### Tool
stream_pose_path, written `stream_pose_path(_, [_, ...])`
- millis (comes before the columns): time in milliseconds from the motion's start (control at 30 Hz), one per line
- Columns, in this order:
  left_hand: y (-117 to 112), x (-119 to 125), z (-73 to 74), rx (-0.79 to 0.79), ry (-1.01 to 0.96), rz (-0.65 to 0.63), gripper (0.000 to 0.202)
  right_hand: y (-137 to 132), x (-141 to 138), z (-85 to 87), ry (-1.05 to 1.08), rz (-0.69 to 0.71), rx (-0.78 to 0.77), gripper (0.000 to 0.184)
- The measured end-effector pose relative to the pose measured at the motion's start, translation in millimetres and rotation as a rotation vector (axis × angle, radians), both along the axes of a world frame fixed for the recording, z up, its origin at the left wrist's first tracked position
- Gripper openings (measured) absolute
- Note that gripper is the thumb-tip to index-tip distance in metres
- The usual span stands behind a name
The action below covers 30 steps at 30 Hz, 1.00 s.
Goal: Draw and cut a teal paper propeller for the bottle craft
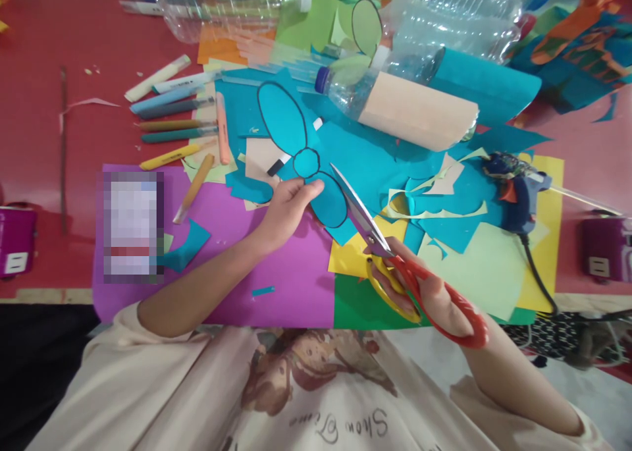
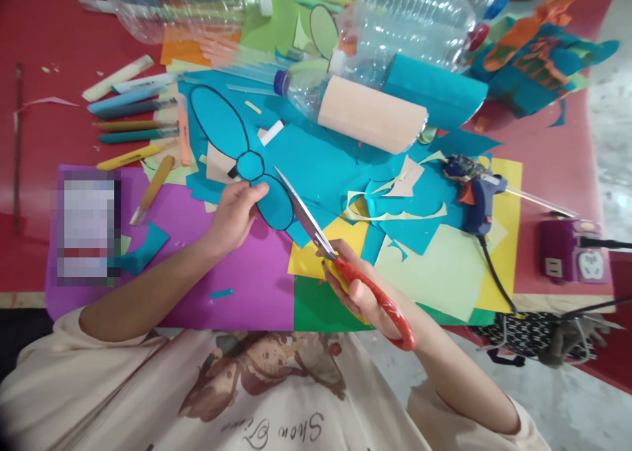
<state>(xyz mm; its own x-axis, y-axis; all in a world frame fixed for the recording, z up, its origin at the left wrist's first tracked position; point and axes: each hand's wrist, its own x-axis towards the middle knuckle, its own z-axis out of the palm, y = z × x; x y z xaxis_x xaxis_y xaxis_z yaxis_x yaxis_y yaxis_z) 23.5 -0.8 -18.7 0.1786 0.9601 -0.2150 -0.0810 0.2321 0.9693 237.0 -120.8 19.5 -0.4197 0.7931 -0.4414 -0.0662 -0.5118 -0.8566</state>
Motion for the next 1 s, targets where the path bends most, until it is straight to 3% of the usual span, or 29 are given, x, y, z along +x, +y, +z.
stream_pose_path(133, [1,-2,-4.3,0.052,0.014,0.024,0.045,2,-2,6.6,-0.03,0.0,0.004,0.065])
stream_pose_path(400, [2,-2,1.5,0.063,0.045,0.02,0.049,7,-5,11.0,-0.075,-0.029,-0.03,0.058])
stream_pose_path(667, [2,0,5.3,0.057,0.066,0.024,0.048,6,-14,29.6,-0.129,-0.096,-0.039,0.053])
stream_pose_path(1000, [5,-2,5.0,0.076,0.094,-0.002,0.046,2,-8,16.0,-0.085,-0.064,-0.065,0.056])
